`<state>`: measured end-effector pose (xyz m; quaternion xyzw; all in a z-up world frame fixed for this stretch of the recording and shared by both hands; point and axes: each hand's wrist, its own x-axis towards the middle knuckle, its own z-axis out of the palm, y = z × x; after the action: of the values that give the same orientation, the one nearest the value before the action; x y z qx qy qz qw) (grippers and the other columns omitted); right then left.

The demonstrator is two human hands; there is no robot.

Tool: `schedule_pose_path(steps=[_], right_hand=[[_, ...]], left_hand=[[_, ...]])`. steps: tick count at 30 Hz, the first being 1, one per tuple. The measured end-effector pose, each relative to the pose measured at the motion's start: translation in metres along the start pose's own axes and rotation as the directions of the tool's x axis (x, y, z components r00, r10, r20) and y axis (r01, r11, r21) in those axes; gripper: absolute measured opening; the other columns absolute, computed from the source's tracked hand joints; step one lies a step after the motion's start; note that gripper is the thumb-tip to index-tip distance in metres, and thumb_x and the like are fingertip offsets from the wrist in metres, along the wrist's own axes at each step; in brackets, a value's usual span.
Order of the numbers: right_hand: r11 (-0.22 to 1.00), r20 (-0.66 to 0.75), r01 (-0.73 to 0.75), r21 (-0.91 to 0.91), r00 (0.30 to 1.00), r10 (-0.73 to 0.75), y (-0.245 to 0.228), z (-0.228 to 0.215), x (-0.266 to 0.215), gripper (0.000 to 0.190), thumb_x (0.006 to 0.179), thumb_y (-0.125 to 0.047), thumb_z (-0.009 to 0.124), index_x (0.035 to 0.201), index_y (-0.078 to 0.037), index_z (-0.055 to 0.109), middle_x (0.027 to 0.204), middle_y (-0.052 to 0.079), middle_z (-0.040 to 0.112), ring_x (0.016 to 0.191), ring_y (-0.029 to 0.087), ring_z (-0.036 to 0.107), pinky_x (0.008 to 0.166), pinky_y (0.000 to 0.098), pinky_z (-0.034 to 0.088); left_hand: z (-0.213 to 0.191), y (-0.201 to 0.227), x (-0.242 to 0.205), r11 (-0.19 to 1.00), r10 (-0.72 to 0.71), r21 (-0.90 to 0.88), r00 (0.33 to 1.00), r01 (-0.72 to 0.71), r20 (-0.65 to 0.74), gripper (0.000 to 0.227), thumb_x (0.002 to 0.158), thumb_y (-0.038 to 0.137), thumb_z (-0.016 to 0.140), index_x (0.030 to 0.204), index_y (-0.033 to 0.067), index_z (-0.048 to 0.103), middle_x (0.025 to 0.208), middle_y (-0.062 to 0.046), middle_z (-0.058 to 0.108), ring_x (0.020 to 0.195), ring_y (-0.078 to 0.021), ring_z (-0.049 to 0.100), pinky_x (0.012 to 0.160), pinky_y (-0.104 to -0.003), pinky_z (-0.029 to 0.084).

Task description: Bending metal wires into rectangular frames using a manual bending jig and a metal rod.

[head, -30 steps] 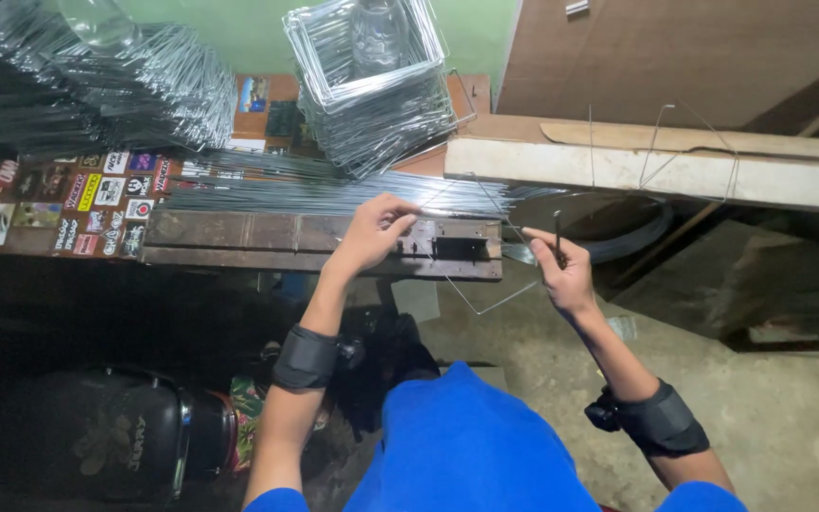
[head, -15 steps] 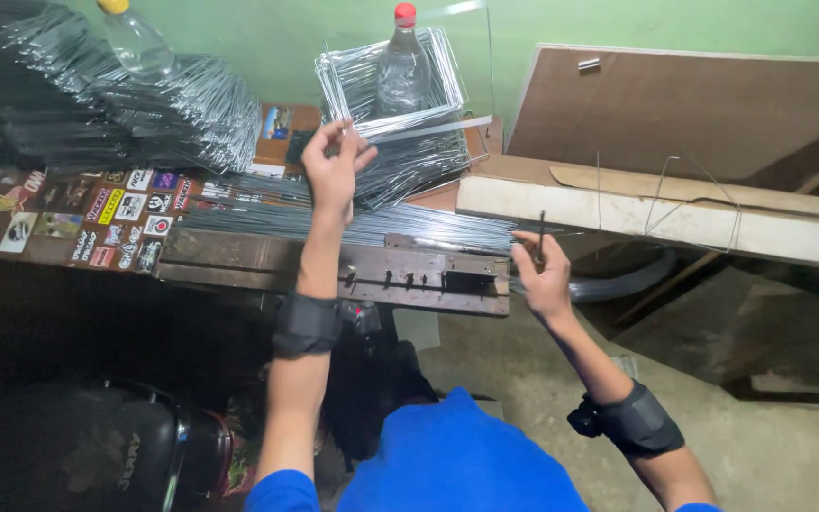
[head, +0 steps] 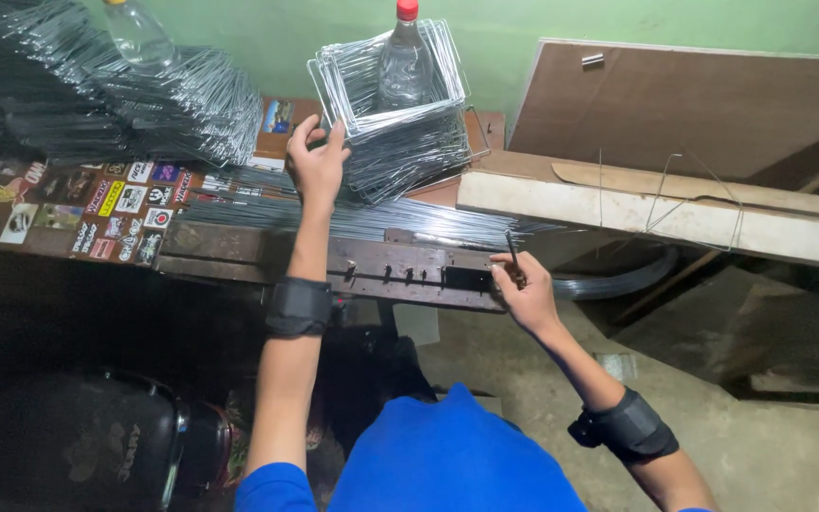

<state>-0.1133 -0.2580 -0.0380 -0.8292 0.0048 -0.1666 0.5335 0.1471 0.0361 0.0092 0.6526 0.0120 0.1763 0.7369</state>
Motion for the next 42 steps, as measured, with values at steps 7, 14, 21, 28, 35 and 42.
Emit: schedule_pose_path(steps=[7, 14, 21, 28, 35, 42], right_hand=[[0.997, 0.07, -0.015, -0.077, 0.997, 0.02, -0.013, 0.001, 0.031, 0.02, 0.094, -0.015, 0.071, 0.11, -0.003, 0.073, 0.081, 0.003, 0.062, 0.068, 0.01, 0.058, 0.06, 0.0268, 0.045], [0.904, 0.166, 0.179, -0.388, 0.978, -0.123, 0.007, 0.026, 0.086, 0.022, 0.09, -0.019, 0.073, 0.107, -0.005, 0.076, 0.093, 0.016, 0.068, 0.082, 0.034, 0.066, 0.072, 0.0427, 0.053], [0.793, 0.265, 0.078, -0.605, 0.958, 0.108, 0.035, 0.062, 0.119, 0.029, 0.084, -0.025, 0.077, 0.106, -0.005, 0.077, 0.101, 0.022, 0.072, 0.093, 0.043, 0.068, 0.08, 0.0516, 0.054], [0.742, 0.235, -0.013, -0.671, 0.945, 0.229, 0.047, 0.082, 0.122, 0.017, 0.087, -0.018, 0.073, 0.095, -0.003, 0.076, 0.096, 0.026, 0.072, 0.092, 0.044, 0.069, 0.081, 0.0524, 0.055], [0.632, 0.284, 0.222, -0.742, 0.959, -0.003, 0.081, 0.097, 0.119, 0.007, 0.083, 0.001, 0.062, 0.087, 0.0, 0.069, 0.098, 0.023, 0.07, 0.089, 0.044, 0.07, 0.078, 0.0515, 0.056], [0.639, 0.276, 0.222, -0.737, 0.961, -0.015, 0.083, 0.097, 0.121, 0.009, 0.083, 0.0, 0.062, 0.09, 0.0, 0.066, 0.104, 0.021, 0.066, 0.087, 0.044, 0.068, 0.075, 0.0524, 0.055]], left_hand=[[-0.044, -0.064, -0.018, 0.935, 0.307, 0.169, 0.95, -0.313, 0.063, 0.05, 0.095, 0.015, 0.082, 0.136, -0.0031, 0.059, 0.122, -0.016, 0.064, 0.1, -0.0212, 0.074, 0.086, -0.031, 0.062], [-0.074, -0.082, -0.058, 0.878, 0.197, 0.391, 0.953, -0.277, 0.232, 0.026, 0.093, 0.015, 0.075, 0.117, 0.0043, 0.073, 0.106, -0.01, 0.071, 0.096, -0.0204, 0.071, 0.082, -0.033, 0.058], [-0.081, -0.07, -0.075, 0.696, 0.236, 0.551, 0.872, -0.46, 0.43, 0.017, 0.094, 0.019, 0.071, 0.105, 0.0066, 0.075, 0.104, -0.012, 0.073, 0.102, -0.0331, 0.067, 0.091, -0.042, 0.052], [-0.061, -0.05, -0.087, 0.568, 0.061, 0.758, 0.935, -0.321, 0.35, 0.018, 0.089, 0.024, 0.07, 0.097, 0.0099, 0.077, 0.096, -0.007, 0.071, 0.1, -0.0323, 0.065, 0.085, -0.045, 0.051], [-0.062, -0.074, -0.087, 0.479, 0.425, 0.64, 0.797, -0.6, 0.429, 0.011, 0.089, 0.016, 0.069, 0.09, 0.006, 0.073, 0.092, -0.009, 0.068, 0.097, -0.0336, 0.064, 0.084, -0.046, 0.053], [-0.059, -0.052, -0.089, 0.669, 0.17, 0.608, 0.885, -0.427, 0.434, 0.014, 0.09, 0.02, 0.068, 0.094, 0.0086, 0.075, 0.094, -0.013, 0.069, 0.089, -0.0394, 0.068, 0.075, -0.046, 0.055]])
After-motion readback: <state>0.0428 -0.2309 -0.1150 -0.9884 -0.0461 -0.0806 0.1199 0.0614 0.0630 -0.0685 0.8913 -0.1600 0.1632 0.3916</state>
